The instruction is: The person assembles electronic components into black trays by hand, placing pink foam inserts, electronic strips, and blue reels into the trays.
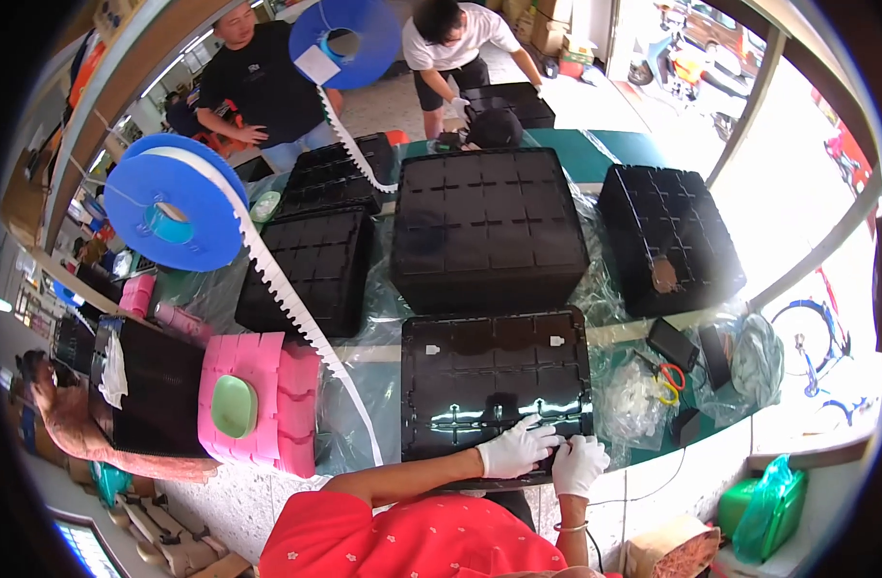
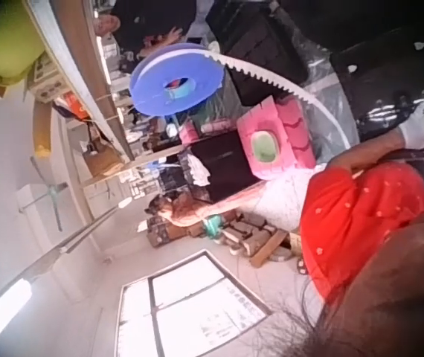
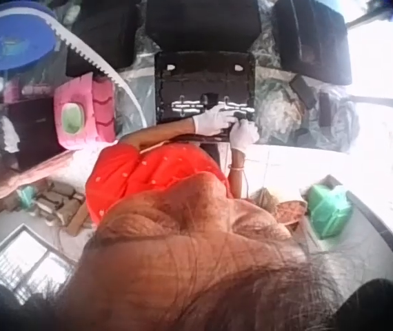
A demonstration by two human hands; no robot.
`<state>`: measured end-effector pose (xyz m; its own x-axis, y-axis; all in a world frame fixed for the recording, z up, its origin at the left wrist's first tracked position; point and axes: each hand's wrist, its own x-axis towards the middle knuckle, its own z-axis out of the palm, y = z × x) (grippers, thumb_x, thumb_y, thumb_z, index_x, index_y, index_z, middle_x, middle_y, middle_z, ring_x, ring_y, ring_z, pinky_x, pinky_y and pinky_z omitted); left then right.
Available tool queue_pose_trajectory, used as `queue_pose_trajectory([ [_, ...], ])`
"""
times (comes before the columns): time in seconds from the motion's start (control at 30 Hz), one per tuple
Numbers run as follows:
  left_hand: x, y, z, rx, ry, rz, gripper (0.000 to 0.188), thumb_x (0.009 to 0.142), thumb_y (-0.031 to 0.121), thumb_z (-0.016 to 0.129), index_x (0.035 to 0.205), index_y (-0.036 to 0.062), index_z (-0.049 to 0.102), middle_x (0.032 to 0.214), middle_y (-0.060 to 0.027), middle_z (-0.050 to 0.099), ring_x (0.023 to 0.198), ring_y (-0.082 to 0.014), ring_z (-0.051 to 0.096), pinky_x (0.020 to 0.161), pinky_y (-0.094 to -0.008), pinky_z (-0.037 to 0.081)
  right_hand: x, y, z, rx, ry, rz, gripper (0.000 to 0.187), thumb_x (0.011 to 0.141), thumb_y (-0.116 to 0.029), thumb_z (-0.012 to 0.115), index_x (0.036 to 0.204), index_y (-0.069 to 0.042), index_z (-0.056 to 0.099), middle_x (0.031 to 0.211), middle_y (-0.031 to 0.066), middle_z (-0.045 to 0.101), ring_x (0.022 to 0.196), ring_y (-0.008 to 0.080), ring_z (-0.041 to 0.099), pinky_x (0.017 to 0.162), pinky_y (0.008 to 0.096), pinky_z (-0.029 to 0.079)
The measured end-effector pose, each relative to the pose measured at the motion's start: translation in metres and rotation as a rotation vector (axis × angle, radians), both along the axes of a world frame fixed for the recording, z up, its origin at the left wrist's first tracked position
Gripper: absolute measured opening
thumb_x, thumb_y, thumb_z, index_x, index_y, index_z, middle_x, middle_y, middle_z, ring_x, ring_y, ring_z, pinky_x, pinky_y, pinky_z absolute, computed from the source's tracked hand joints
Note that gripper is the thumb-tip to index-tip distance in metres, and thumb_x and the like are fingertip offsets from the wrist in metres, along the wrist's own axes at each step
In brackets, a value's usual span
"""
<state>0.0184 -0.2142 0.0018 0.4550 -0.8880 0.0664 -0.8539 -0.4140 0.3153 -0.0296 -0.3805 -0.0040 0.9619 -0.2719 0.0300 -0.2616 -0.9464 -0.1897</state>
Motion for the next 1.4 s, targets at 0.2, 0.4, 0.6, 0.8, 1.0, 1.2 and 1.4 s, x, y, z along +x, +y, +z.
queue_pose_trajectory([
  [0.2,0.003,0.001,0.004,0.042,0.0,-0.005,0.041,0.083,0.032,0.063,0.117,0.0081,0.063,0.137,-0.0028,0.053,0.133,-0.0195,0.044,0.113,-0.0495,0.024,0.002,0.002,0.004,-0.052,-0.039,0.044,0.011,0.08,-0.022,0.062,0.079,-0.013,0.068,0.085,0.0079,0.065,0.082,0.0283,0.061,0.073,0.0433,0.043],
  [0.4,0.005,-0.002,-0.01,-0.01,0.015,-0.013,0.044,0.084,0.036,0.065,0.119,0.0084,0.063,0.137,-0.0025,0.051,0.134,-0.0191,0.04,0.115,-0.0485,0.022,0.002,0.001,0.007,-0.056,0.036,0.016,0.014,0.082,-0.025,0.063,0.084,-0.013,0.07,0.088,0.0081,0.065,0.084,0.0285,0.061,0.074,0.0432,0.043],
  [0.6,-0.001,-0.001,0.002,-0.037,-0.014,0.013,0.038,0.083,0.032,0.065,0.112,0.008,0.065,0.134,-0.0034,0.055,0.131,-0.0192,0.044,0.114,-0.0484,0.025,-0.003,-0.003,0.007,-0.01,0.009,0.036,0.015,0.082,-0.026,0.063,0.085,-0.012,0.07,0.089,0.0082,0.065,0.085,0.0287,0.061,0.075,0.0437,0.043],
  [0.8,-0.005,-0.003,-0.004,0.002,0.044,-0.01,0.04,0.083,0.034,0.065,0.114,0.0095,0.066,0.136,-0.0008,0.052,0.13,-0.0182,0.043,0.114,-0.0493,0.024,-0.009,-0.004,0.004,-0.06,0.044,0.033,0.013,0.081,-0.025,0.063,0.082,-0.013,0.069,0.086,0.0081,0.065,0.083,0.0287,0.061,0.074,0.0442,0.044],
  [1.0,0.007,0.003,0.006,-0.048,0.006,-0.012,0.034,0.081,0.031,0.062,0.107,0.0095,0.068,0.134,-0.0031,0.054,0.132,-0.0205,0.043,0.113,-0.0497,0.022,0.004,-0.005,0.027,0.059,0.036,0.07,0.011,0.083,-0.021,0.061,0.078,-0.013,0.067,0.084,0.0093,0.064,0.081,0.031,0.062,0.072,0.0453,0.048],
  [1.2,0.018,0.003,0.008,-0.066,0.075,0.02,0.029,0.078,0.026,0.068,0.101,0.0081,0.068,0.132,0.001,0.055,0.127,-0.0205,0.045,0.11,-0.0499,0.028,0.009,-0.011,0.022,0.129,0.117,0.046,0.01,0.083,-0.021,0.062,0.085,-0.016,0.07,0.087,0.0062,0.065,0.085,0.0293,0.063,0.074,0.0449,0.047],
  [1.4,0.009,-0.001,0.006,-0.05,0.061,0.008,0.029,0.081,0.028,0.067,0.104,0.0098,0.068,0.131,0.0007,0.055,0.13,-0.0216,0.043,0.112,-0.0527,0.024,0.001,-0.013,0.018,0.177,0.121,-0.006,0.011,0.08,-0.019,0.065,0.089,-0.016,0.071,0.09,0.0044,0.065,0.089,0.0286,0.061,0.076,0.0442,0.044],
])
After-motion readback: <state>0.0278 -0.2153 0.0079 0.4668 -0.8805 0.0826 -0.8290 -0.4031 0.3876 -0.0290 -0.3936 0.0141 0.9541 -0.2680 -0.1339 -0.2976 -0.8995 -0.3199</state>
